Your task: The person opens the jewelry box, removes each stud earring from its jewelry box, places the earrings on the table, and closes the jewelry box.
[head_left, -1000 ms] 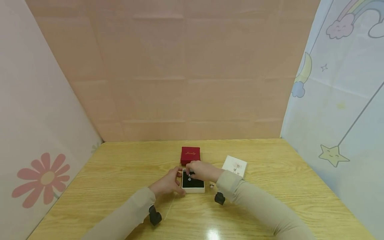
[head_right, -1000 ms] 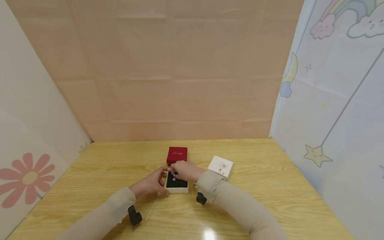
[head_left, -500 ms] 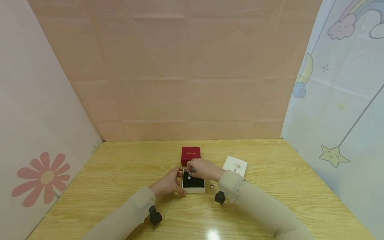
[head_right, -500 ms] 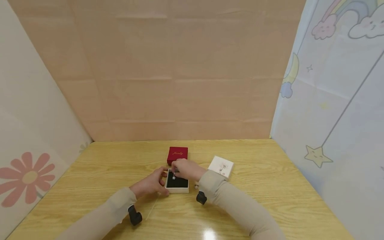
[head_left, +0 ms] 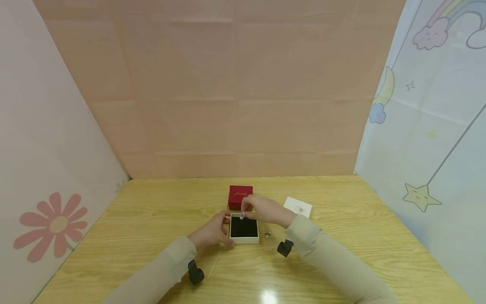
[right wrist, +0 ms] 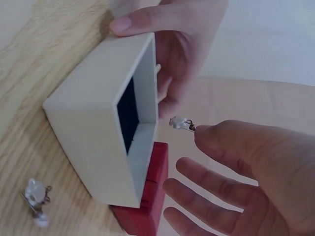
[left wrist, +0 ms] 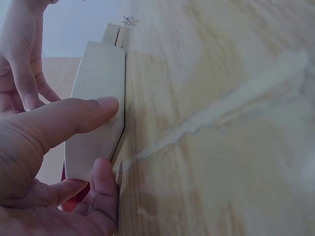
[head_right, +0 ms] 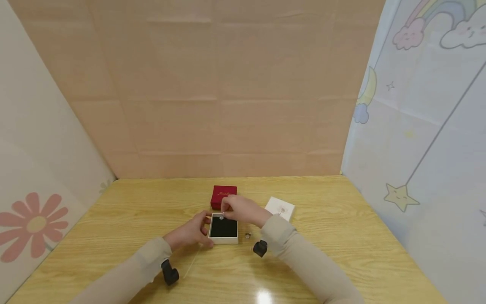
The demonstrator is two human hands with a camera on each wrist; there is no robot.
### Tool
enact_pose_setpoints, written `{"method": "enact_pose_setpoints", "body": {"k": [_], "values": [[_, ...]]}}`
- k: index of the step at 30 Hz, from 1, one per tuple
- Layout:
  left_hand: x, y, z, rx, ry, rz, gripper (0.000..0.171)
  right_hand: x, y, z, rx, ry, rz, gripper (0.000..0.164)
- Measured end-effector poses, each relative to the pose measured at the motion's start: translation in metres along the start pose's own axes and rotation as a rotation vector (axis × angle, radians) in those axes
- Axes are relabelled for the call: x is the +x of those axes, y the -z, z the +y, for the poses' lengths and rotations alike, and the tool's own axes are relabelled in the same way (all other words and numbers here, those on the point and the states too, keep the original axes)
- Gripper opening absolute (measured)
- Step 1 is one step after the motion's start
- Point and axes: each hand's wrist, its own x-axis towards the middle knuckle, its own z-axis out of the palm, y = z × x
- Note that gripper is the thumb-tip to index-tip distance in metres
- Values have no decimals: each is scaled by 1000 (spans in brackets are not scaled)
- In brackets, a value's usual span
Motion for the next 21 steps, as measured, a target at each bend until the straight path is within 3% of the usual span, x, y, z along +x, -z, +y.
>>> {"method": "enact_pose_setpoints", "body": {"k": [10, 16, 21], "values": [[-2, 1, 1, -36, -16, 5, 89, -19, 20, 12, 131, -58, 62, 4], [-1, 1, 1, -24, -13, 0, 89, -34, 25, 24, 139, -64, 97, 5], [-2, 2, 2, -1, -2, -2, 88, -45, 19, 34, 120, -69, 77, 7]]}}
